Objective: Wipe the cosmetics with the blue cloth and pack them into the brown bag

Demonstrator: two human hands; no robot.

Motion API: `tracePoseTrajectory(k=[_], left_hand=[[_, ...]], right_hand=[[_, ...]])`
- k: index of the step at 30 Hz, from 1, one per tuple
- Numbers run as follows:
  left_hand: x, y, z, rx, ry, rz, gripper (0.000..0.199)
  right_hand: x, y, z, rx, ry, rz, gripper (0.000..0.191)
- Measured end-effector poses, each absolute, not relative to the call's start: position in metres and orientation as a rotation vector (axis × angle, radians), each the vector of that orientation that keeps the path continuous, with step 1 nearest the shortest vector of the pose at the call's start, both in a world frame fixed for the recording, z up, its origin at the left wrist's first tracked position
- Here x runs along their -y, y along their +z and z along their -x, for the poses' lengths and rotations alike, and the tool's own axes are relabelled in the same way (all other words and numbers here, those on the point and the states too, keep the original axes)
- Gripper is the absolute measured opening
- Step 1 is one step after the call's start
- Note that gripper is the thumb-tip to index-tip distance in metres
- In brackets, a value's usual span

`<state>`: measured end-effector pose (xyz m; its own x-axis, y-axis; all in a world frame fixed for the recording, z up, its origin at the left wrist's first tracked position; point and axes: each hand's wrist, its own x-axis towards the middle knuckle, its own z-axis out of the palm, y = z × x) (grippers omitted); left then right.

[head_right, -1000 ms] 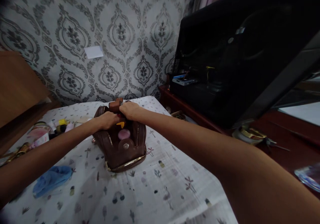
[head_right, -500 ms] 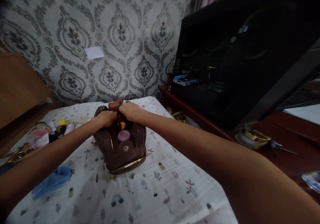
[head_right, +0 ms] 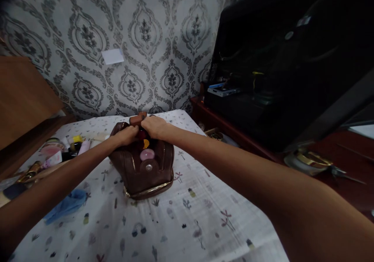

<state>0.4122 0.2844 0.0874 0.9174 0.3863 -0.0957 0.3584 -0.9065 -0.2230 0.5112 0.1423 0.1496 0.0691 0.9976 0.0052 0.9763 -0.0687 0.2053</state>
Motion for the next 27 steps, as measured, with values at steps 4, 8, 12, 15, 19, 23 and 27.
tracePoseTrajectory(k=[4,8,12,15,19,23,27], left_hand=[[-0.284,0.087,-0.412,0.564,0.182,2.891,0.031],[-0.282,0.086,-0.412,0.562,0.167,2.896,0.028],[-0.279,0.089,-0.413,0.565,0.169,2.904,0.03],[-0.275,0.094,-0.413,0.557,0.144,2.922,0.03],[-0.267,0.102,-0.413,0.518,0.085,2.982,0.027],[-0.263,0.104,-0.417,0.458,0.067,3.072,0.041],[-0.264,0.1,-0.423,0.401,-0.002,3.147,0.052]], right_hand=[[-0.144,0.149,-0.513,-2.045,0.22,-2.161,0.028],[-0.145,0.148,-0.512,-2.051,0.218,-2.132,0.029],[-0.145,0.15,-0.51,-2.021,0.217,-2.129,0.028],[-0.145,0.151,-0.51,-2.001,0.207,-2.141,0.029],[-0.145,0.152,-0.512,-1.996,0.191,-2.159,0.03],[-0.144,0.152,-0.513,-2.001,0.174,-2.174,0.028],[-0.145,0.153,-0.515,-2.012,0.163,-2.179,0.028]])
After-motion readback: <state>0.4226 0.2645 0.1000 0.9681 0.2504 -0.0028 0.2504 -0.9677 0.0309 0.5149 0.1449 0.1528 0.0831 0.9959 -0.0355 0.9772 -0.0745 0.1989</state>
